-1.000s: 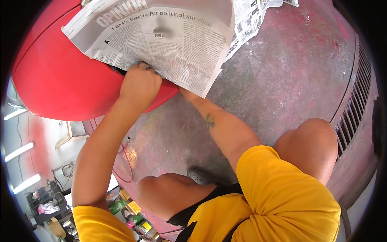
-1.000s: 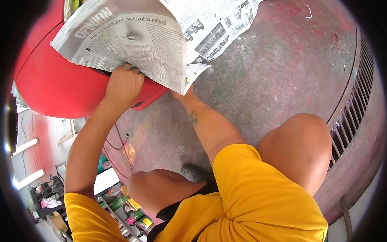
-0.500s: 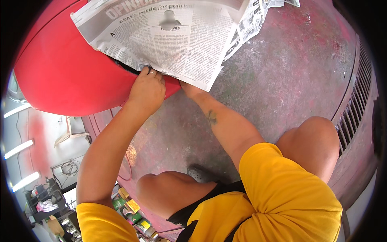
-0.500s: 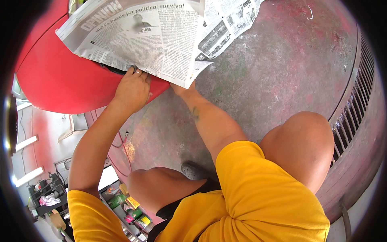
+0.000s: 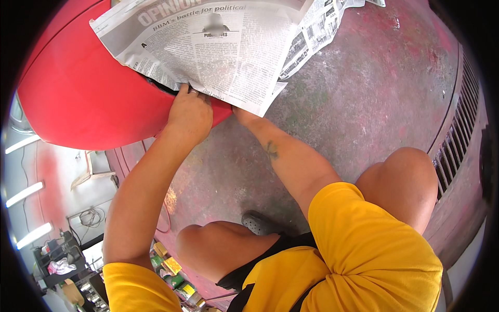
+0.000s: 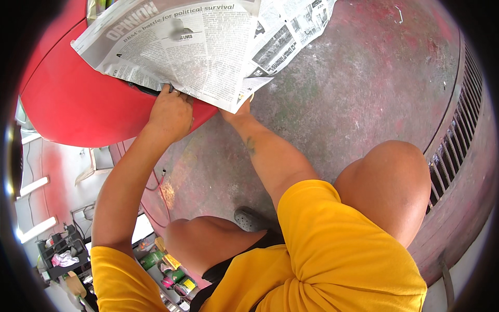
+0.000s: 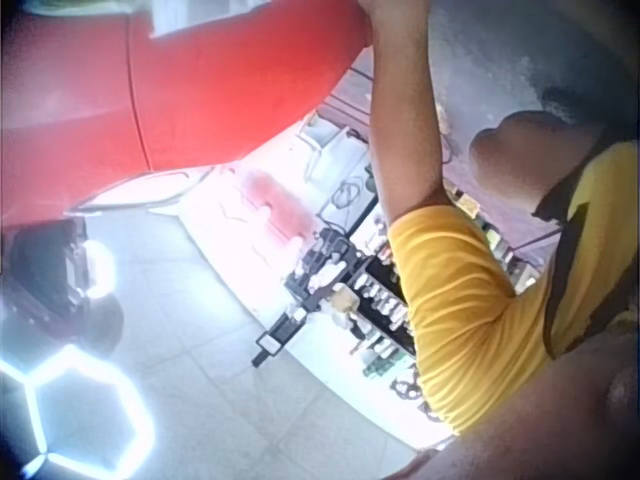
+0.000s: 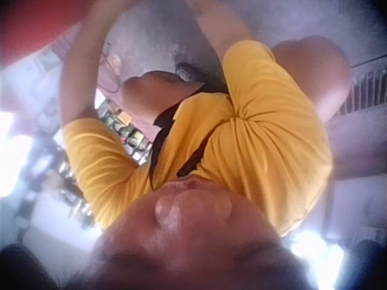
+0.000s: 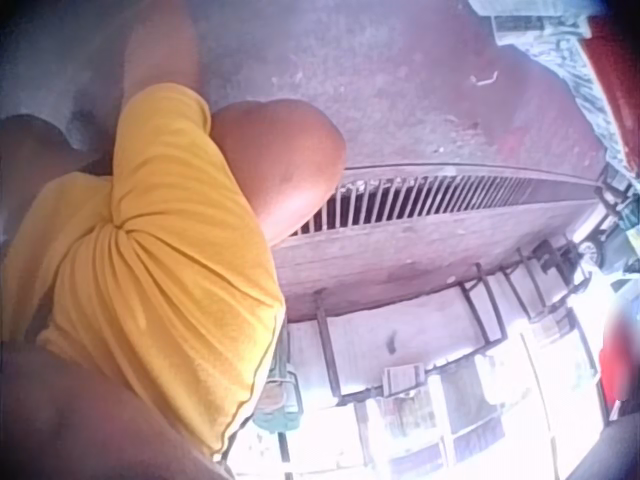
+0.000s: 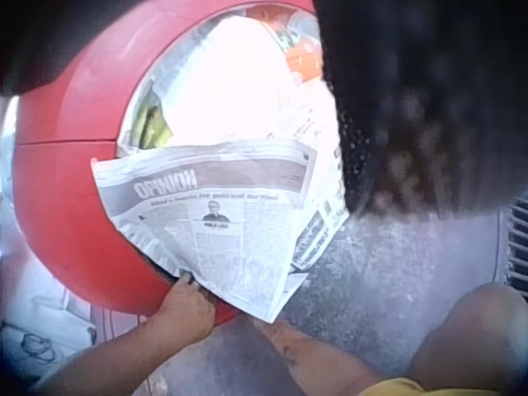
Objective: The person kneels by the front of a red car and uses masking tape to secure newspaper over the wheel arch and bumper area. They then stand, open the car's hood, and inspect the engine bay before closing the hood and walking to a nearby table.
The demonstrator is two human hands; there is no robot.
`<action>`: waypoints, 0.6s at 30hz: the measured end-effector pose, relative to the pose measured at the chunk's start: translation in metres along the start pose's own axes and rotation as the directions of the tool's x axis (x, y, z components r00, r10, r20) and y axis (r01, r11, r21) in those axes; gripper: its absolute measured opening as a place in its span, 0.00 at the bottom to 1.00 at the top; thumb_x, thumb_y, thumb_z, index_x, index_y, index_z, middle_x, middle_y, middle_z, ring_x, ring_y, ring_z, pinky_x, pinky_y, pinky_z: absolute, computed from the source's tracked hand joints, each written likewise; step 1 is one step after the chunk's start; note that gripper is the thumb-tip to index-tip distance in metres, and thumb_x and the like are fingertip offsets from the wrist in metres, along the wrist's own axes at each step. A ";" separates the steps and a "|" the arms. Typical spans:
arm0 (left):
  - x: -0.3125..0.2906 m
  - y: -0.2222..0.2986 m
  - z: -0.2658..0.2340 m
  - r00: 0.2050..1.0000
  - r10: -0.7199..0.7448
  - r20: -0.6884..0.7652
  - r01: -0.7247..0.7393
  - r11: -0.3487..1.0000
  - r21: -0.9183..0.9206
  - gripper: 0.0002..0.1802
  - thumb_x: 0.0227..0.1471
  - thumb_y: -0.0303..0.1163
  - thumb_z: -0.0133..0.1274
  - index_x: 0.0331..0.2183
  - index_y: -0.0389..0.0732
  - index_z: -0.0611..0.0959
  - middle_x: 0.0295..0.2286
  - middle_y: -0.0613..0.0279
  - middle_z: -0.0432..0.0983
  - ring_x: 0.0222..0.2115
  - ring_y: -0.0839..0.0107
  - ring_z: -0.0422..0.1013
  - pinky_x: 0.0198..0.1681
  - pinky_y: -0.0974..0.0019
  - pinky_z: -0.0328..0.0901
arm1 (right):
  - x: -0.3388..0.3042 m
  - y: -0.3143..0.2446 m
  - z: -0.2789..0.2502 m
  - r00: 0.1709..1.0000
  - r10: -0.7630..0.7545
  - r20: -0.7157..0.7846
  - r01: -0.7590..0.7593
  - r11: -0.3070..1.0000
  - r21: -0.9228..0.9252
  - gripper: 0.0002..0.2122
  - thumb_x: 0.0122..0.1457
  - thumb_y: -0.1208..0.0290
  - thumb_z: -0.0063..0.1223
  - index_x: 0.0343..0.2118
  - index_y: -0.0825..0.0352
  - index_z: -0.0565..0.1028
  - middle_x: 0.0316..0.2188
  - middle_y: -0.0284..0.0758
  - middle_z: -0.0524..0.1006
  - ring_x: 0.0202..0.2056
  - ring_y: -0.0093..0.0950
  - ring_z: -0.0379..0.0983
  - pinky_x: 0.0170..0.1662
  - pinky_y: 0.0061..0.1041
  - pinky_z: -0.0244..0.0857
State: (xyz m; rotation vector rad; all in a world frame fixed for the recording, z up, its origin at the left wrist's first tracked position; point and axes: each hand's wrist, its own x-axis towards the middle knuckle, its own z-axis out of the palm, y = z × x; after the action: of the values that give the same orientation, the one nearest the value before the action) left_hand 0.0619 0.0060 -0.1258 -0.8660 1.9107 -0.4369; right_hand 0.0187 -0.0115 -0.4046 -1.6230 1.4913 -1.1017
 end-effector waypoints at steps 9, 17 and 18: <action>-0.001 0.001 -0.003 1.000 -0.014 0.017 0.013 1.000 0.017 0.21 0.61 0.37 0.50 0.48 0.36 0.88 0.51 0.58 0.84 0.57 0.61 0.72 0.68 0.49 0.52 | -0.003 0.016 0.019 1.000 -0.015 0.027 0.008 0.971 0.239 0.27 0.65 0.60 0.57 0.67 0.57 0.71 0.70 0.43 0.67 0.70 0.47 0.59 0.73 0.41 0.52; 0.008 0.028 0.005 0.995 -0.097 -0.014 0.096 0.995 -0.021 0.23 0.59 0.36 0.52 0.52 0.35 0.86 0.50 0.54 0.83 0.57 0.61 0.73 0.68 0.50 0.53 | -0.017 -0.006 -0.019 0.993 -0.095 0.072 0.101 0.991 -0.088 0.24 0.61 0.66 0.60 0.63 0.54 0.76 0.65 0.41 0.73 0.66 0.48 0.65 0.69 0.44 0.58; 0.011 0.033 0.012 0.994 -0.093 -0.051 0.091 0.994 -0.055 0.24 0.59 0.36 0.53 0.52 0.34 0.85 0.51 0.53 0.83 0.57 0.60 0.73 0.69 0.50 0.53 | -0.018 -0.011 -0.026 0.995 -0.081 0.054 0.085 0.993 -0.083 0.23 0.60 0.67 0.61 0.61 0.54 0.78 0.62 0.41 0.75 0.64 0.48 0.68 0.68 0.44 0.60</action>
State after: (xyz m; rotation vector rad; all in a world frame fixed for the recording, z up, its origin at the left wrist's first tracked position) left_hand 0.0568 0.0210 -0.1592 -0.9887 1.9439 -0.4714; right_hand -0.0003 0.0098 -0.3865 -1.7723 1.4678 -1.0468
